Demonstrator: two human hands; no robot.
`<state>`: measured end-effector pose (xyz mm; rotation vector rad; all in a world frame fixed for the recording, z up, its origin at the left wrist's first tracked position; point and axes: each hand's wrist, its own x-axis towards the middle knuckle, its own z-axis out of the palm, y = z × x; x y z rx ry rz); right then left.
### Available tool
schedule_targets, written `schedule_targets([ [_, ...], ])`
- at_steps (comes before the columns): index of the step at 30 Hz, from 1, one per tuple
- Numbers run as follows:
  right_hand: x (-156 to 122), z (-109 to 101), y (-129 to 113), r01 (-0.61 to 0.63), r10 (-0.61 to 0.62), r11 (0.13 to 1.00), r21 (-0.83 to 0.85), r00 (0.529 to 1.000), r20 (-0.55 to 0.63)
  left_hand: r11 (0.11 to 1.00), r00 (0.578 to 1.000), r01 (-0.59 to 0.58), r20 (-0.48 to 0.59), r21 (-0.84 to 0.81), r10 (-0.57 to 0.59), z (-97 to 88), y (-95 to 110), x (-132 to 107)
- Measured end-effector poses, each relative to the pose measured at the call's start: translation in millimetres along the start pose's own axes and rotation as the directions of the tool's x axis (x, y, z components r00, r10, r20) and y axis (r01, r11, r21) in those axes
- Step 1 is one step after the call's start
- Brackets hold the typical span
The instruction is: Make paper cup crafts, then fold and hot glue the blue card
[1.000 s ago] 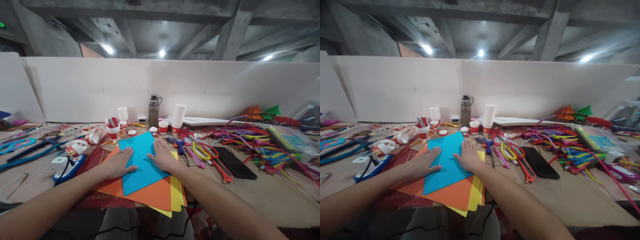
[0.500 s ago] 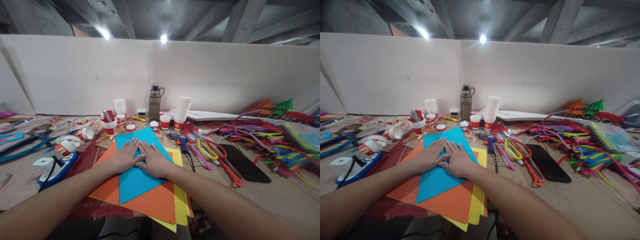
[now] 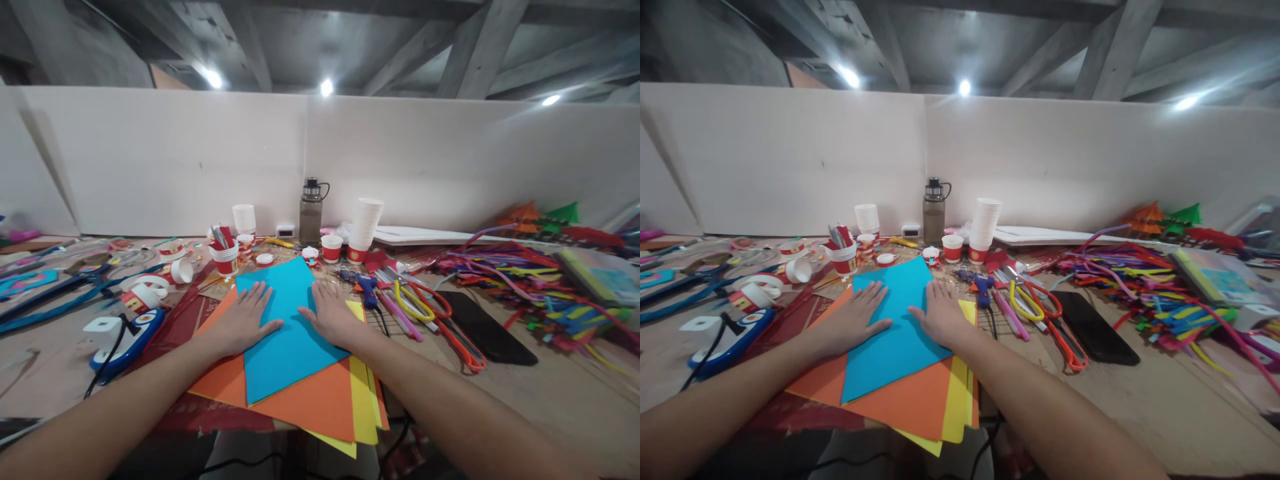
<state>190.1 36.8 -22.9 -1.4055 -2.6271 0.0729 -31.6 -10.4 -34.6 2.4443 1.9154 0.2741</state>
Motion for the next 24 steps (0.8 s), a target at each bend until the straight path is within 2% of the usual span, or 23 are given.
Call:
schedule_targets([
  [2,5,-3,2,-0.083,0.081,0.996,-0.022,0.993,-0.09,0.998,0.997,0.055,-0.059,-0.028,-0.057,-10.1,-1,1],
  [3,8,-4,2,-0.11,0.105,0.994,-0.028,0.987,-0.121,0.995,0.988,0.095,-0.121,-0.04,-0.099,-16.7,-3,1],
  [5,12,-5,1,-0.155,0.149,0.987,-0.033,0.98,-0.133,0.99,0.955,0.14,-0.261,-0.024,-0.141,-30.0,-8,2],
  [6,14,-5,0,-0.181,0.176,0.983,-0.034,0.977,-0.124,0.98,0.939,0.197,-0.285,-0.015,-0.193,-35.4,-12,3],
  [9,19,-6,0,-0.227,0.225,0.974,-0.015,0.97,-0.088,0.945,0.932,0.327,-0.157,-0.029,-0.327,-40.5,-26,4],
  [12,25,-10,3,-0.228,0.232,0.972,0.054,0.97,-0.072,0.96,0.958,0.279,-0.057,-0.034,-0.281,-31.9,-34,5],
  [17,31,-16,6,-0.249,0.266,0.947,0.203,0.962,-0.061,0.974,0.974,0.225,-0.031,-0.02,-0.225,-21.6,-35,5],
  [21,32,-18,9,-0.182,0.22,0.917,0.355,0.973,-0.07,0.972,0.972,0.235,-0.012,-0.022,-0.236,-25.9,-35,5],
  [24,34,-18,12,-0.182,0.228,0.904,0.387,0.971,-0.075,0.97,0.97,0.241,-0.012,-0.037,-0.242,-29.7,-35,5],
])
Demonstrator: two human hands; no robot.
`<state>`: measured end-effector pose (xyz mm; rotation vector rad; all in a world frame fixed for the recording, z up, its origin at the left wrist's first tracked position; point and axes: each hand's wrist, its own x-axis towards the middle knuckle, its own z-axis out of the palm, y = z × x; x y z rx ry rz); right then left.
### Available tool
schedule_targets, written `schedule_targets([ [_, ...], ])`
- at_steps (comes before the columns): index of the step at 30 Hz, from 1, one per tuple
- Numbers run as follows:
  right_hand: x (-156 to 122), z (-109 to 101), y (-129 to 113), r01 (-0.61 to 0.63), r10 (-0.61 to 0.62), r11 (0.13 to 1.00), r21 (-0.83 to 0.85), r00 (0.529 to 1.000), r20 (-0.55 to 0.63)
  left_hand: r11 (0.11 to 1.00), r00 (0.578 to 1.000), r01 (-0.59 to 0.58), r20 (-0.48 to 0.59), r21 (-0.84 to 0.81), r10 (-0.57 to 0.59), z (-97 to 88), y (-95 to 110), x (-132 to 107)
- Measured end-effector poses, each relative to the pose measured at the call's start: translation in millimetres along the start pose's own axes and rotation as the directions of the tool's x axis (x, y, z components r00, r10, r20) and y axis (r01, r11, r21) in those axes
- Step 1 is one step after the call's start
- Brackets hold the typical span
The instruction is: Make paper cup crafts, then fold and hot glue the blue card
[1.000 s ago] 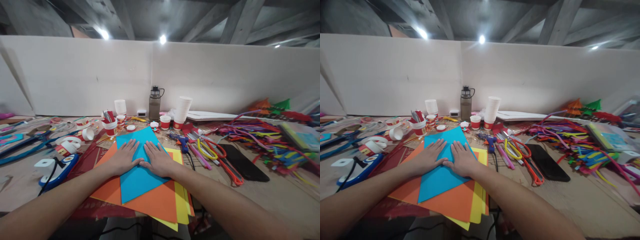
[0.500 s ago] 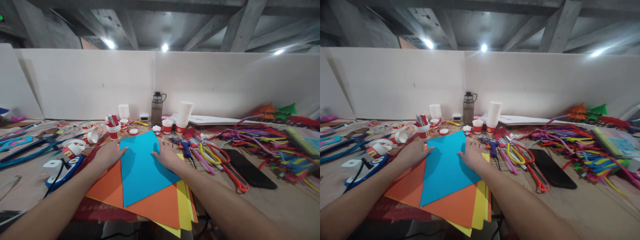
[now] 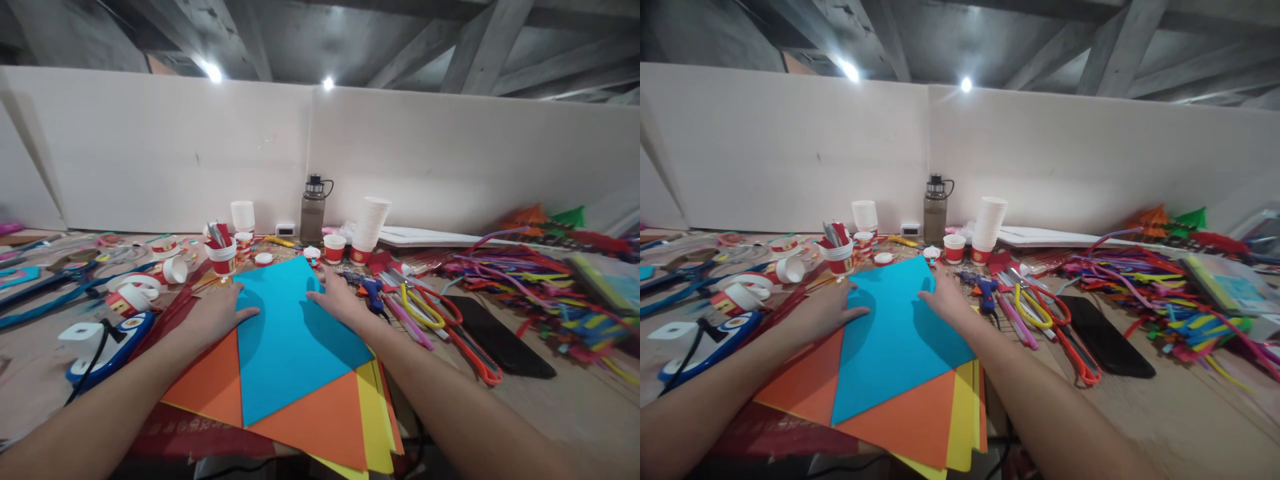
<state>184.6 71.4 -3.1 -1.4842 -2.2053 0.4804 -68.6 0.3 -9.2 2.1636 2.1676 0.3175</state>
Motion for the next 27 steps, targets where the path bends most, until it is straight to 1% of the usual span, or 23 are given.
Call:
schedule_targets([
  [2,3,2,4,0.012,-0.012,1.0,0.004,1.0,0.004,1.0,1.0,0.002,-0.007,-0.01,-0.002,-1.2,0,0],
  [4,6,5,9,0.032,-0.032,0.997,0.067,0.999,0.009,1.0,1.0,0.004,-0.001,-0.014,-0.004,-1.6,0,1],
  [9,13,12,19,-0.033,0.027,0.964,0.264,0.999,0.025,0.999,1.0,0.023,0.006,-0.036,-0.023,-5.6,2,0],
  [14,15,7,19,-0.038,0.019,0.926,0.375,0.998,0.056,0.995,0.998,0.042,-0.044,-0.091,-0.046,-10.0,0,0],
  [19,16,3,15,-0.034,-0.001,0.884,0.466,0.997,0.075,0.995,0.998,0.037,-0.048,-0.098,-0.042,-5.0,-6,3],
  [21,13,1,13,-0.029,-0.013,0.858,0.513,0.997,0.078,0.992,0.995,0.032,-0.09,-0.124,-0.044,-3.6,-12,6],
  [23,11,0,12,-0.031,-0.015,0.809,0.587,0.997,0.073,0.987,0.98,0.047,-0.185,-0.15,-0.075,-3.3,-18,11],
  [25,8,-2,12,-0.047,0.011,0.729,0.683,0.998,0.057,0.976,0.948,0.078,-0.288,-0.205,-0.137,-3.6,-23,17],
  [27,7,-3,13,-0.066,0.055,0.638,0.767,0.998,0.04,0.937,0.929,0.071,-0.32,-0.342,-0.187,-3.7,-24,21],
])
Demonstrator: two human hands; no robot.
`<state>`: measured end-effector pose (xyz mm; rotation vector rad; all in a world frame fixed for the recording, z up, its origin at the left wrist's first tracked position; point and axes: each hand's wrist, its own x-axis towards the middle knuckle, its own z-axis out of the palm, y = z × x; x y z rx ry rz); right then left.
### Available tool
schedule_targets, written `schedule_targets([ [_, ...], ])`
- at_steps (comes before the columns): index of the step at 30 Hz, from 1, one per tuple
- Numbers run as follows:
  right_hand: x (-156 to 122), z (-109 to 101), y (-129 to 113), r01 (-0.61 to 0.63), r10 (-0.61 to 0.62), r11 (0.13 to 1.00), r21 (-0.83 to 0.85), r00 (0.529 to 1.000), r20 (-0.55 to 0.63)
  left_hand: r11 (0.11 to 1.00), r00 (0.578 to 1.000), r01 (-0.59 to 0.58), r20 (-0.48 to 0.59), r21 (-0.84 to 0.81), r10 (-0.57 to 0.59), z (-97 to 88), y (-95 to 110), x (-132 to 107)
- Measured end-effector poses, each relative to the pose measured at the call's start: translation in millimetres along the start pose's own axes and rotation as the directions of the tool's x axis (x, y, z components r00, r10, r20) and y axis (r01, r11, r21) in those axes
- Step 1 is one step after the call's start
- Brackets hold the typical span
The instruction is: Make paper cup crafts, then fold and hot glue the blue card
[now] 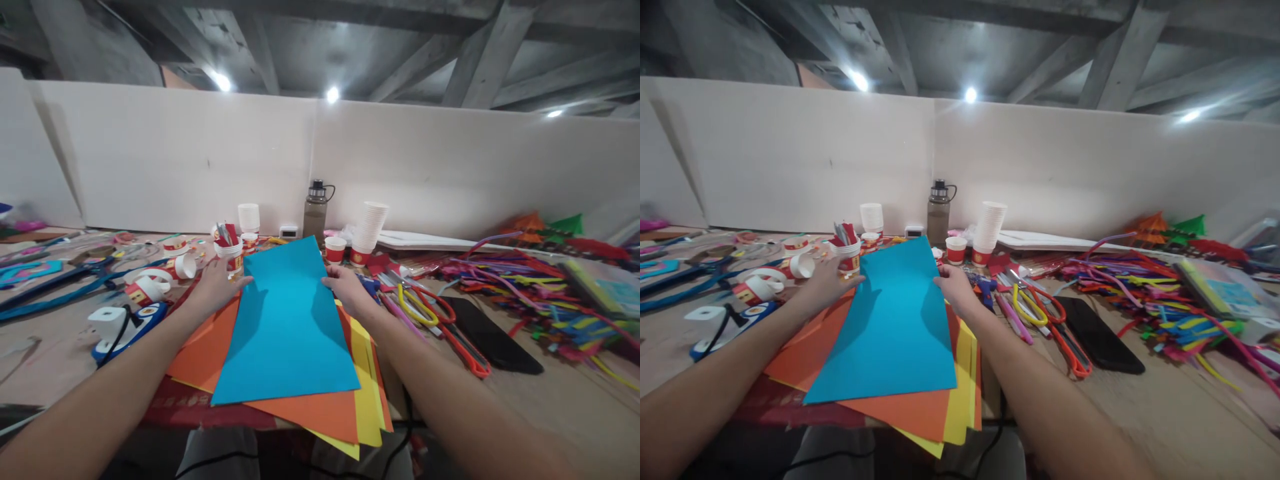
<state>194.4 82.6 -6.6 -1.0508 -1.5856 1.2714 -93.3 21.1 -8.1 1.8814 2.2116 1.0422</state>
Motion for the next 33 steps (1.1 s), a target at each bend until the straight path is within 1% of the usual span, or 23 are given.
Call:
schedule_targets([
  [2,-1,-2,0,-0.018,0.022,0.995,0.097,0.999,-0.037,0.972,0.998,0.057,0.031,-0.227,-0.051,1.3,5,-1],
  [3,-1,-3,0,-0.027,0.034,0.99,0.138,0.998,-0.049,0.929,0.995,0.095,0.067,-0.356,-0.076,1.7,9,-3],
  [5,-1,-4,-1,-0.047,0.062,0.975,0.218,0.996,-0.064,0.787,0.981,0.183,0.155,-0.589,-0.113,2.2,18,-9],
  [6,-1,-4,-2,-0.057,0.076,0.966,0.251,0.995,-0.066,0.692,0.97,0.234,0.21,-0.683,-0.121,2.2,23,-12],
  [7,-2,-3,-4,-0.068,0.089,0.958,0.28,0.994,-0.066,0.588,0.949,0.301,0.298,-0.751,-0.104,2.2,27,-15],
  [9,-5,-2,-8,-0.088,0.112,0.944,0.319,0.992,-0.06,0.393,0.884,0.445,0.465,-0.804,-0.05,2.3,32,-19],
  [10,-7,-1,-10,-0.099,0.122,0.937,0.335,0.991,-0.048,0.325,0.851,0.504,0.525,-0.8,-0.028,2.6,33,-19],
  [11,-10,0,-13,-0.118,0.133,0.929,0.35,0.991,-0.019,0.28,0.828,0.543,0.56,-0.792,-0.022,2.9,33,-20],
  [12,-13,1,-15,-0.147,0.148,0.92,0.362,0.989,0.024,0.259,0.82,0.56,0.572,-0.787,-0.032,3.4,32,-19],
  [14,-20,2,-19,-0.235,0.195,0.903,0.36,0.97,0.144,0.258,0.828,0.552,0.558,-0.793,-0.053,4.6,29,-18],
  [16,-24,2,-21,-0.317,0.237,0.894,0.318,0.935,0.265,0.275,0.842,0.529,0.537,-0.803,-0.05,5.8,25,-17],
  [18,-26,3,-18,-0.341,0.252,0.903,0.261,0.913,0.321,0.287,0.842,0.525,0.538,-0.801,-0.039,7.0,22,-16],
  [21,-24,0,-13,-0.324,0.262,0.932,0.164,0.913,0.313,0.288,0.808,0.569,0.589,-0.771,-0.019,8.2,20,-16],
  [23,-22,-3,-11,-0.283,0.261,0.958,0.04,0.924,0.279,0.304,0.771,0.6,0.636,-0.74,0.026,8.4,20,-17],
  [24,-21,-5,-12,-0.237,0.242,0.97,-0.052,0.935,0.26,0.324,0.755,0.607,0.654,-0.725,0.048,8.3,21,-18],
  [26,-22,-10,-17,-0.102,0.164,0.953,-0.287,0.966,0.201,0.372,0.734,0.608,0.675,-0.702,0.073,8.2,22,-19],
  [27,-24,-12,-20,-0.033,0.106,0.906,-0.422,0.983,0.149,0.395,0.73,0.606,0.68,-0.691,0.071,8.3,22,-19],
  [28,-25,-13,-23,0.023,0.028,0.832,-0.554,0.996,0.083,0.417,0.724,0.605,0.687,-0.678,0.065,8.5,22,-19],
  [29,-27,-14,-26,0.063,-0.071,0.74,-0.669,0.997,0.016,0.44,0.717,0.605,0.695,-0.664,0.063,9.0,22,-18],
  [30,-29,-13,-28,0.095,-0.181,0.649,-0.755,0.983,-0.032,0.462,0.709,0.601,0.702,-0.652,0.068,9.7,23,-18],
  [31,-30,-12,-29,0.129,-0.284,0.579,-0.805,0.957,-0.05,0.483,0.701,0.595,0.709,-0.642,0.079,10.5,24,-17],
  [32,-31,-10,-30,0.175,-0.368,0.539,-0.824,0.929,-0.043,0.506,0.698,0.581,0.71,-0.637,0.092,11.5,24,-17],
  [33,-32,-7,-30,0.231,-0.425,0.528,-0.817,0.905,-0.019,0.536,0.7,0.558,0.707,-0.634,0.107,12.5,25,-16],
])
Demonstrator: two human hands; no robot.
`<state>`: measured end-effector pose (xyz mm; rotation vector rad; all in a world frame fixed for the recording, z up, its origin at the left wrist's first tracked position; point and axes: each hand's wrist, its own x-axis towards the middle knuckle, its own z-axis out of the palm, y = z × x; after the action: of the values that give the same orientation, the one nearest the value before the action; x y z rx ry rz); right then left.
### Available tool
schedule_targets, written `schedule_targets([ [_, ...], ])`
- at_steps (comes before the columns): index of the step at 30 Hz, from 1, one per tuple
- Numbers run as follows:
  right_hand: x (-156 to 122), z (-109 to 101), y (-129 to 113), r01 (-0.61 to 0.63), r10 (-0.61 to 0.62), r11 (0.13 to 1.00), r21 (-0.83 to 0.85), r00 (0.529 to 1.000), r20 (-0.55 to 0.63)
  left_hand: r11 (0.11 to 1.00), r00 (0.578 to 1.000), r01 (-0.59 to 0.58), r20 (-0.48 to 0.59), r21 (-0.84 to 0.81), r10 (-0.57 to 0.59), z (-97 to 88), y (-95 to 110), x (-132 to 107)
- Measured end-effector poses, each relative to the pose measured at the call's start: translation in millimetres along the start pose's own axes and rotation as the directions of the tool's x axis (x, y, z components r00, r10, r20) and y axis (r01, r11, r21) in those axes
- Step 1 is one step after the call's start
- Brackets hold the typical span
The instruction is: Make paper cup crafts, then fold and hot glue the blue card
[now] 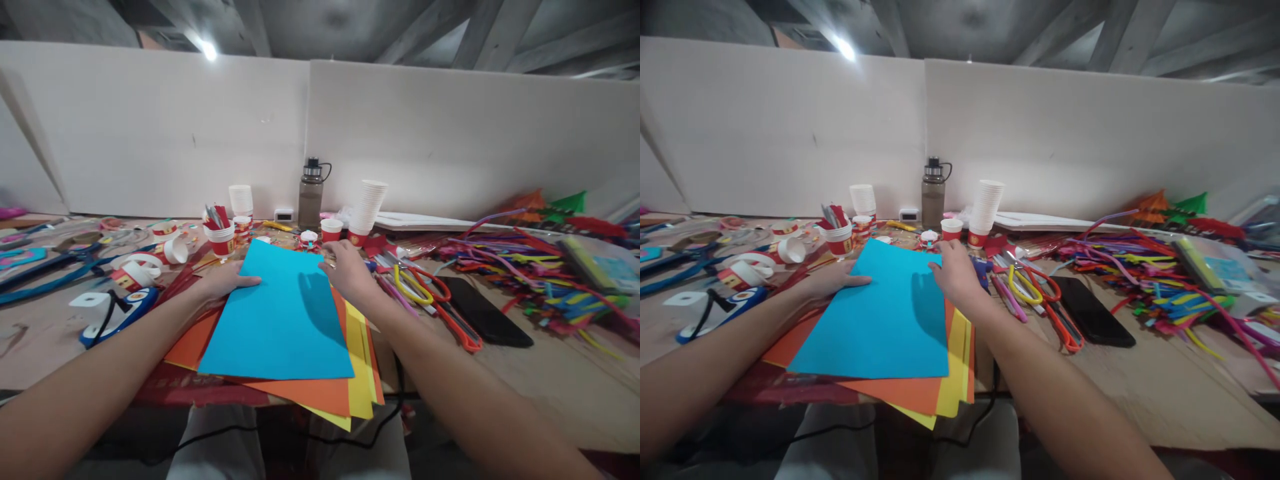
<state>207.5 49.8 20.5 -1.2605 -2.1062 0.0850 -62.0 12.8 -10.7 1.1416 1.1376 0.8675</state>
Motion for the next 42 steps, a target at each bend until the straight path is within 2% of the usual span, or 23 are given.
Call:
schedule_targets([
  [3,-3,6,-8,0.101,-0.105,0.987,0.127,0.994,0.026,0.974,0.998,-0.041,-0.037,0.222,0.05,0.9,1,2],
  [5,-5,8,-12,0.109,-0.125,0.979,0.173,0.989,0.083,0.885,0.981,-0.021,-0.16,0.465,0.107,-0.8,2,1],
  [7,-6,8,-15,0.091,-0.12,0.975,0.202,0.983,0.136,0.715,0.921,0.065,-0.317,0.697,0.226,-3.2,4,-2],
  [9,-7,6,-17,0.081,-0.12,0.971,0.224,0.979,0.164,0.528,0.824,0.138,-0.393,0.838,0.408,-3.6,7,-7],
  [11,-10,6,-20,0.112,-0.159,0.962,0.25,0.971,0.178,0.4,0.744,0.095,-0.332,0.912,0.58,0.8,9,-11],
  [12,-12,7,-22,0.136,-0.19,0.957,0.257,0.962,0.197,0.354,0.725,0.029,-0.263,0.935,0.636,5.0,8,-12],
  [13,-14,9,-23,0.159,-0.22,0.953,0.257,0.948,0.229,0.315,0.728,-0.057,-0.176,0.947,0.662,10.1,6,-13],
  [14,-18,13,-24,0.182,-0.249,0.952,0.246,0.927,0.279,0.284,0.749,-0.132,-0.092,0.95,0.656,15.9,3,-13],
  [16,-26,24,-26,0.234,-0.298,0.952,0.197,0.856,0.423,0.231,0.843,-0.234,0.078,0.944,0.532,26.9,-8,-11],
  [18,-33,35,-26,0.314,-0.333,0.94,0.134,0.761,0.557,0.196,0.899,-0.261,0.164,0.945,0.407,34.3,-20,-9],
  [21,-40,45,-26,0.395,-0.347,0.917,0.058,0.716,0.605,0.166,0.916,-0.268,0.197,0.949,0.349,36.7,-30,-8],
  [30,-38,39,-19,0.348,-0.277,0.937,0.004,0.736,0.617,0.166,0.935,-0.228,0.168,0.959,0.313,33.5,-29,-8],
  [35,-37,38,-9,0.302,-0.214,0.952,-0.037,0.752,0.624,0.211,0.939,-0.222,0.15,0.952,0.31,33.8,-30,-10],
  [37,-36,37,-6,0.245,-0.144,0.966,-0.084,0.777,0.612,0.227,0.931,-0.236,0.152,0.945,0.332,33.3,-29,-12],
  [39,-35,36,-7,0.177,-0.069,0.973,-0.148,0.835,0.546,0.227,0.927,-0.224,0.135,0.948,0.351,34.2,-27,-14],
  [40,-35,35,-9,0.168,-0.068,0.971,-0.169,0.873,0.482,0.22,0.92,-0.207,0.114,0.953,0.375,35.3,-25,-15],
  [42,-34,35,-17,0.215,-0.148,0.96,-0.18,0.933,0.327,0.188,0.888,-0.183,0.08,0.965,0.453,38.7,-22,-15],
])
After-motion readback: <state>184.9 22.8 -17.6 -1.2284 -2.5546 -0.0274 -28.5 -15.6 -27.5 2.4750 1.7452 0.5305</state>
